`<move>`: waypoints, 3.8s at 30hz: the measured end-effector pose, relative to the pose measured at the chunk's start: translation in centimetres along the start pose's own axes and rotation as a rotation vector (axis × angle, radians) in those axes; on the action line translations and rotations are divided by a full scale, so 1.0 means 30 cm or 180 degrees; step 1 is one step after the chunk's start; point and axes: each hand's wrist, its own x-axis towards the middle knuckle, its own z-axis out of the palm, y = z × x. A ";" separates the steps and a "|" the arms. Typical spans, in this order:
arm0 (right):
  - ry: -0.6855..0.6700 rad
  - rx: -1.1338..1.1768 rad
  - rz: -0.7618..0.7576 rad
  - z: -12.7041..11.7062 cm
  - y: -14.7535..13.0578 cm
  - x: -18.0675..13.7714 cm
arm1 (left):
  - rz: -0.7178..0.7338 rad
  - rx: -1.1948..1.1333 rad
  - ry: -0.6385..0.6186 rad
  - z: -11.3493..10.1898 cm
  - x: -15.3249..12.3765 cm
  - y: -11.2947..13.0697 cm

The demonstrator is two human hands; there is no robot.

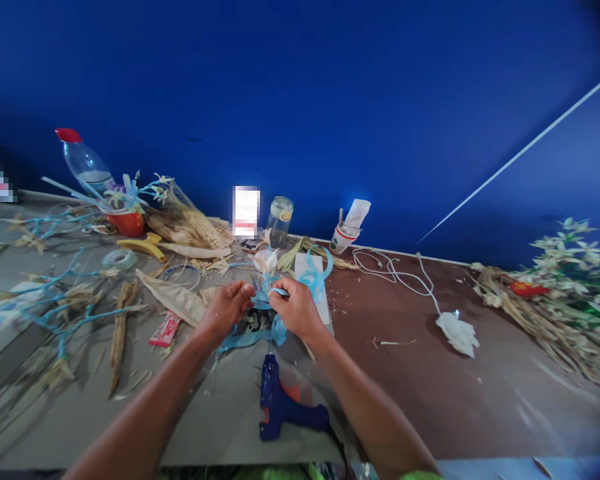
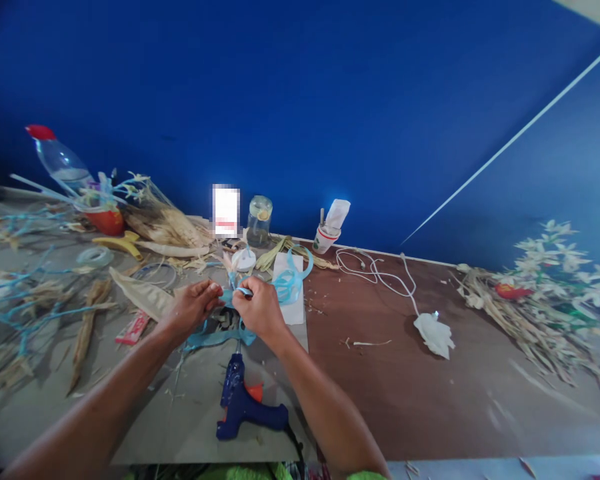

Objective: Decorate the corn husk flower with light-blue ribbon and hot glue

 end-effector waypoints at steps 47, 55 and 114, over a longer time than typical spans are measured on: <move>-0.0049 0.0005 -0.0002 0.007 0.010 0.002 | -0.0104 -0.0367 -0.0222 0.003 -0.007 0.017; -0.0045 -0.0004 -0.0010 0.012 0.022 0.003 | 0.0310 0.0340 0.0426 -0.012 0.019 0.021; 0.0231 0.0337 -0.0258 -0.078 0.072 0.055 | 0.0046 -0.0048 -0.0156 -0.007 -0.015 0.059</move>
